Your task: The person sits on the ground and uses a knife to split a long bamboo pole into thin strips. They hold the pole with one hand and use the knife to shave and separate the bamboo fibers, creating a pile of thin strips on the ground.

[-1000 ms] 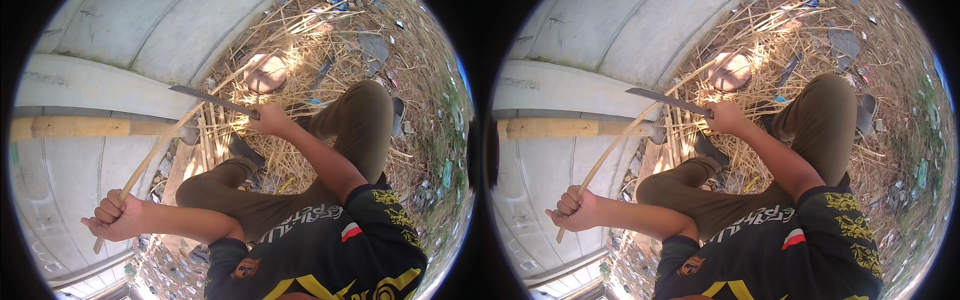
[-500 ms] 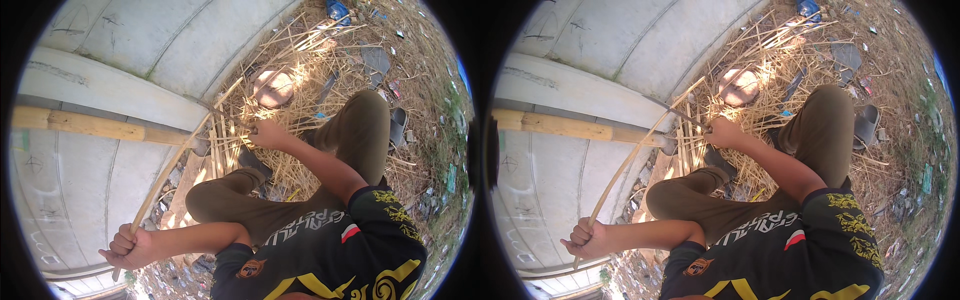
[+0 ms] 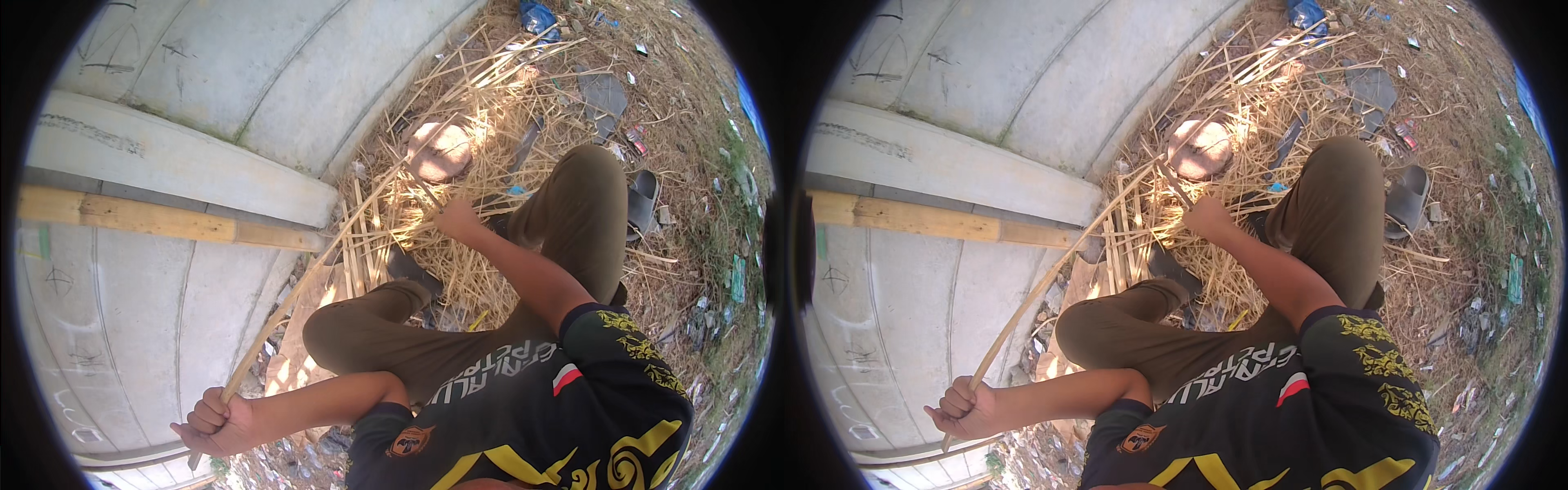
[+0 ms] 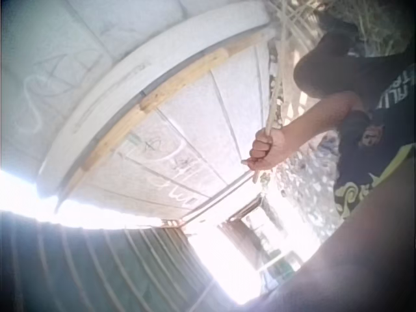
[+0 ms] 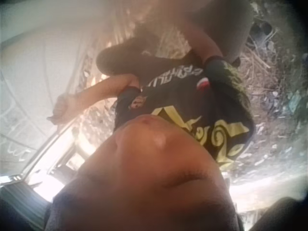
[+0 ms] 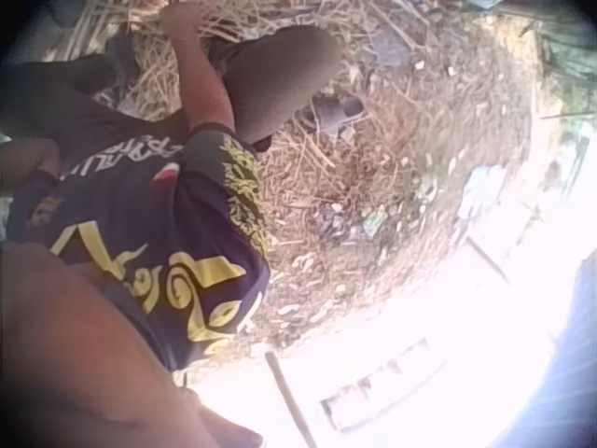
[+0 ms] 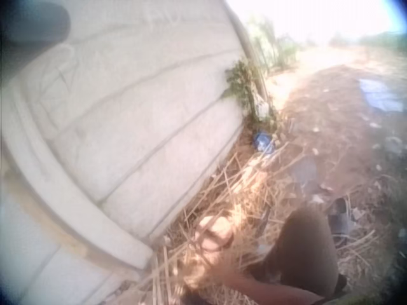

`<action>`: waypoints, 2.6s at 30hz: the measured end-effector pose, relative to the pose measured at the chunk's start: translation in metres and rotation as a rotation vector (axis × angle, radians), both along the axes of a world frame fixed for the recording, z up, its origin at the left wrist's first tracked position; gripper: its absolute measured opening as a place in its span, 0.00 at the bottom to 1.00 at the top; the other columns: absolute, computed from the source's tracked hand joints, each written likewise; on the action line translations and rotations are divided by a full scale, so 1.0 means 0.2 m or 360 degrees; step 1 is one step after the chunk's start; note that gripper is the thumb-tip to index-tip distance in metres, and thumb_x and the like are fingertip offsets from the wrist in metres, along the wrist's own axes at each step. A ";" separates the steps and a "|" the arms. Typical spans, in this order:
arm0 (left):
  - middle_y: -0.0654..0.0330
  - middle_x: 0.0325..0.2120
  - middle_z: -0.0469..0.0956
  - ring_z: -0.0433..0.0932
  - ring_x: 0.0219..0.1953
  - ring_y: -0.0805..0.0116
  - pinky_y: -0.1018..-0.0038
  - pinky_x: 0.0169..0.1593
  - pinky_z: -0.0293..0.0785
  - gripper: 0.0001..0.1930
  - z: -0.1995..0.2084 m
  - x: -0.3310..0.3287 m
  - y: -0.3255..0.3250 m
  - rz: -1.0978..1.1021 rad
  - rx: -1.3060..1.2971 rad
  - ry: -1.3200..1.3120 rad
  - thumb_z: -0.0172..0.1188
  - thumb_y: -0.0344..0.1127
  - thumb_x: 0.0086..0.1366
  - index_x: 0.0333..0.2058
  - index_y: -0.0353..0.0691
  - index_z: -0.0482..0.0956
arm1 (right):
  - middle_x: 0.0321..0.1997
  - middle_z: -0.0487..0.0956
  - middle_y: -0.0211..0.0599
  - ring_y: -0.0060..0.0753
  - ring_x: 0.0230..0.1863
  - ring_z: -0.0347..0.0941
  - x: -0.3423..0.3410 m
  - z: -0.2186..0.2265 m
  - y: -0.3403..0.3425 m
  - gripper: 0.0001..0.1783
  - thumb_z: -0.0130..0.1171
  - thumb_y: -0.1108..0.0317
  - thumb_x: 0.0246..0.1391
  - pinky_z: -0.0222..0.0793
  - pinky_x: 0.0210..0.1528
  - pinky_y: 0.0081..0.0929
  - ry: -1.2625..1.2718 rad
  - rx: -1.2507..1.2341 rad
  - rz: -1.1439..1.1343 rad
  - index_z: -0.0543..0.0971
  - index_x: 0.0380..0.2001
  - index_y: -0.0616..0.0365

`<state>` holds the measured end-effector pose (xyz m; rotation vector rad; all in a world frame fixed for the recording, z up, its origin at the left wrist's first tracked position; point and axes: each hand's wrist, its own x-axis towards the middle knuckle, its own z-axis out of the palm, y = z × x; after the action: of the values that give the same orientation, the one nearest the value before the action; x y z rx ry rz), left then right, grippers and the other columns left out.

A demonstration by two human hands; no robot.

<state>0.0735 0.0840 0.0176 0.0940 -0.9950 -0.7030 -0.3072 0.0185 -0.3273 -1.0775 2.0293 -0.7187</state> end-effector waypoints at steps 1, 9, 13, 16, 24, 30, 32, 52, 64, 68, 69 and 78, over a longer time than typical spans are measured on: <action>0.73 0.09 0.42 0.37 0.11 0.79 0.79 0.16 0.39 0.24 0.02 -0.02 -0.01 0.0033 -0.0012 0.0021 0.45 0.31 0.72 0.16 0.52 0.49 | 0.29 0.82 0.50 0.52 0.34 0.80 0.03 0.05 0.00 0.19 0.60 0.56 0.48 0.76 0.39 0.44 -0.0022 -0.0060 0.0069 0.84 0.35 0.61; 0.73 0.10 0.41 0.38 0.11 0.78 0.79 0.16 0.39 0.20 0.02 -0.09 0.02 0.0473 0.0040 0.0248 0.48 0.29 0.70 0.19 0.50 0.52 | 0.24 0.81 0.42 0.48 0.26 0.79 0.14 0.27 0.05 0.13 0.61 0.59 0.44 0.75 0.34 0.46 0.0344 -0.0867 0.0784 0.80 0.31 0.55; 0.72 0.10 0.42 0.38 0.11 0.77 0.78 0.16 0.40 0.23 0.06 0.04 0.12 0.0037 -0.0144 0.0000 0.45 0.32 0.72 0.16 0.52 0.49 | 0.32 0.83 0.45 0.45 0.35 0.82 0.01 0.00 -0.04 0.19 0.61 0.58 0.48 0.78 0.39 0.40 0.0127 0.0054 0.0057 0.82 0.40 0.58; 0.72 0.09 0.42 0.39 0.11 0.77 0.78 0.16 0.42 0.25 0.02 0.03 0.11 -0.0152 -0.0182 -0.0008 0.42 0.34 0.73 0.15 0.52 0.46 | 0.40 0.82 0.53 0.46 0.42 0.82 -0.19 -0.30 -0.05 0.23 0.59 0.56 0.51 0.78 0.43 0.37 -0.0241 0.0304 -0.0606 0.81 0.43 0.65; 0.72 0.08 0.43 0.39 0.11 0.78 0.77 0.17 0.43 0.25 0.06 -0.18 -0.05 -0.0457 -0.0228 -0.0046 0.39 0.38 0.75 0.15 0.52 0.46 | 0.16 0.73 0.39 0.33 0.13 0.69 -0.18 -0.21 -0.15 0.24 0.64 0.57 0.50 0.63 0.15 0.34 -0.0473 -0.0111 -0.0608 0.75 0.35 0.72; 0.71 0.08 0.46 0.39 0.11 0.78 0.77 0.17 0.40 0.22 -0.07 -0.52 -0.25 -0.0548 -0.0113 -0.0022 0.40 0.40 0.75 0.18 0.50 0.51 | 0.10 0.65 0.30 0.26 0.08 0.61 -0.05 0.32 -0.09 0.18 0.62 0.59 0.54 0.53 0.10 0.28 -0.1128 -0.0644 -0.0872 0.73 0.28 0.65; 0.70 0.08 0.46 0.39 0.11 0.78 0.76 0.17 0.39 0.21 -0.16 -0.63 -0.34 -0.0568 -0.0031 -0.0091 0.41 0.40 0.74 0.19 0.49 0.51 | 0.12 0.68 0.29 0.24 0.11 0.64 -0.11 0.45 -0.06 0.16 0.62 0.60 0.53 0.59 0.14 0.29 -0.1076 -0.0613 -0.0779 0.77 0.26 0.65; 0.70 0.07 0.45 0.39 0.11 0.78 0.74 0.17 0.35 0.27 -0.26 -0.88 -0.44 -0.0652 0.0033 -0.0445 0.39 0.47 0.77 0.16 0.50 0.48 | 0.11 0.68 0.25 0.19 0.10 0.62 -0.14 0.84 0.11 0.13 0.62 0.60 0.52 0.53 0.12 0.24 -0.1068 -0.0585 -0.0408 0.76 0.25 0.58; 0.71 0.06 0.45 0.37 0.12 0.77 0.72 0.20 0.38 0.27 -0.21 -0.95 -0.39 -0.0929 0.0195 -0.0777 0.36 0.47 0.77 0.15 0.52 0.48 | 0.14 0.70 0.33 0.25 0.12 0.63 0.03 0.37 0.16 0.14 0.64 0.62 0.49 0.55 0.13 0.32 -0.1574 -0.0127 -0.0511 0.74 0.22 0.62; 0.71 0.06 0.44 0.36 0.11 0.77 0.73 0.19 0.36 0.27 -0.25 -1.00 -0.43 -0.0942 0.0165 -0.0751 0.36 0.48 0.77 0.15 0.52 0.47 | 0.14 0.71 0.33 0.27 0.12 0.64 0.03 0.37 0.13 0.16 0.63 0.62 0.50 0.56 0.13 0.34 -0.1466 -0.0103 -0.0555 0.73 0.20 0.62; 0.71 0.06 0.44 0.36 0.11 0.77 0.73 0.18 0.35 0.27 -0.26 -1.02 -0.43 -0.0940 0.0122 -0.0761 0.36 0.48 0.77 0.15 0.52 0.47 | 0.14 0.71 0.33 0.27 0.13 0.64 0.02 0.39 0.13 0.16 0.63 0.61 0.50 0.57 0.14 0.34 -0.1375 -0.0180 -0.0537 0.73 0.20 0.62; 0.71 0.05 0.48 0.41 0.09 0.80 0.75 0.15 0.35 0.27 -0.29 -1.02 -0.49 -0.0859 -0.0134 -0.0799 0.43 0.36 0.73 0.13 0.49 0.47 | 0.14 0.72 0.27 0.21 0.15 0.65 0.12 0.36 0.23 0.11 0.62 0.69 0.51 0.61 0.21 0.26 -0.0935 -0.1098 -0.0396 0.75 0.21 0.63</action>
<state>-0.1295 -0.0136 -0.0398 -0.0820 -1.5569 -1.1616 -0.2837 0.0652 -0.2548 -0.8171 1.4298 -1.7219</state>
